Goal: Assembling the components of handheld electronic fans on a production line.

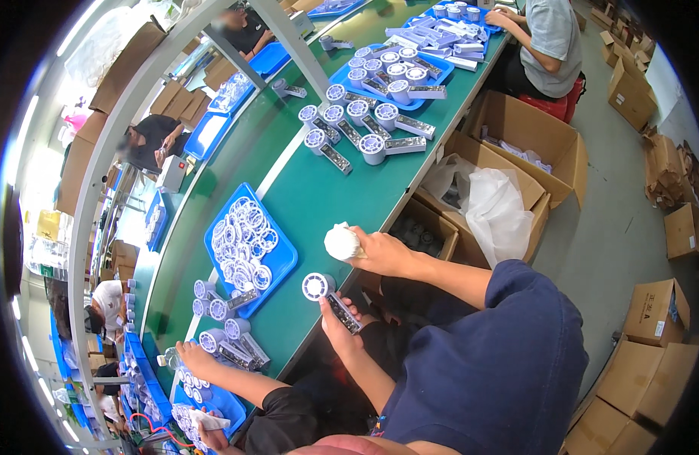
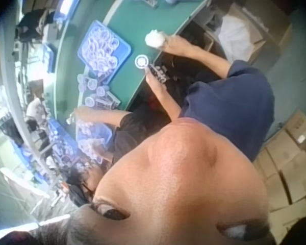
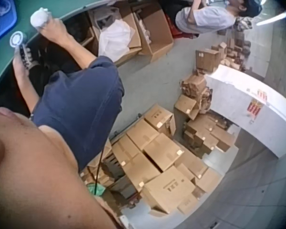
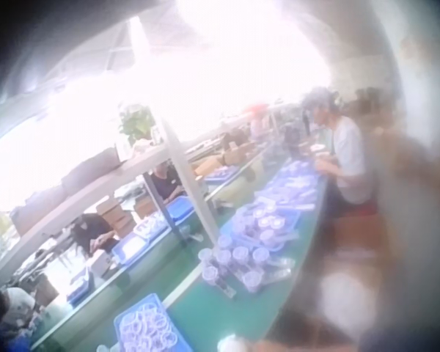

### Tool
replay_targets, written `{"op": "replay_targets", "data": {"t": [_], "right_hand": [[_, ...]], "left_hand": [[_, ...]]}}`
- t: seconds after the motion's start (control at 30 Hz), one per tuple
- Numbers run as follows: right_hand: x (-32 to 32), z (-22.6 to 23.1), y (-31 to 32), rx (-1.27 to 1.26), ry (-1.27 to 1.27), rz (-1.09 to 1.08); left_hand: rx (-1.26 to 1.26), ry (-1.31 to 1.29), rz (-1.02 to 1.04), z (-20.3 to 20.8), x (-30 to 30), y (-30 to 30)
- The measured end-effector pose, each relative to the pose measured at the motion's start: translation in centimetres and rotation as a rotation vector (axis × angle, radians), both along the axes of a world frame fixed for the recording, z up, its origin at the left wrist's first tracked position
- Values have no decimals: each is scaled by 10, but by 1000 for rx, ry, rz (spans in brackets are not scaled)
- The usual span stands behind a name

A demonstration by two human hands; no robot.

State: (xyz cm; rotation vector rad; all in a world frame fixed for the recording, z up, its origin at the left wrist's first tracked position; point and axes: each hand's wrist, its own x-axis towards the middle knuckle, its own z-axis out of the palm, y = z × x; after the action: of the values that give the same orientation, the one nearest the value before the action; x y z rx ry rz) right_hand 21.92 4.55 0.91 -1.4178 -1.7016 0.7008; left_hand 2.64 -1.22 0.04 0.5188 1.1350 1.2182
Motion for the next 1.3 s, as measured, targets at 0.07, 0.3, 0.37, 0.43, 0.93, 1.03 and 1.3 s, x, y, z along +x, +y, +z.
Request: {"op": "replay_targets", "data": {"t": [0.07,0.3,0.37,0.43,0.93,1.03,1.3], "right_hand": [[0,4,-1,-63,3,-1],[-2,-3,2,14,10,-1],[-3,-2,2,24,20,0],[-4,-2,2,14,26,8],[0,3,3,0,30,15],[-4,1,-3,-9,37,11],[-3,1,2,10,23,16]], "left_hand": [[2,-4,2,0,0,0],[9,-8,-6,1,-2,0],[7,-9,-5,1,-3,1],[3,-7,-2,0,-4,0],[7,-10,-2,3,1,2],[-8,6,3,2,-3,-4],[2,7,13,4,-1,0]]}}
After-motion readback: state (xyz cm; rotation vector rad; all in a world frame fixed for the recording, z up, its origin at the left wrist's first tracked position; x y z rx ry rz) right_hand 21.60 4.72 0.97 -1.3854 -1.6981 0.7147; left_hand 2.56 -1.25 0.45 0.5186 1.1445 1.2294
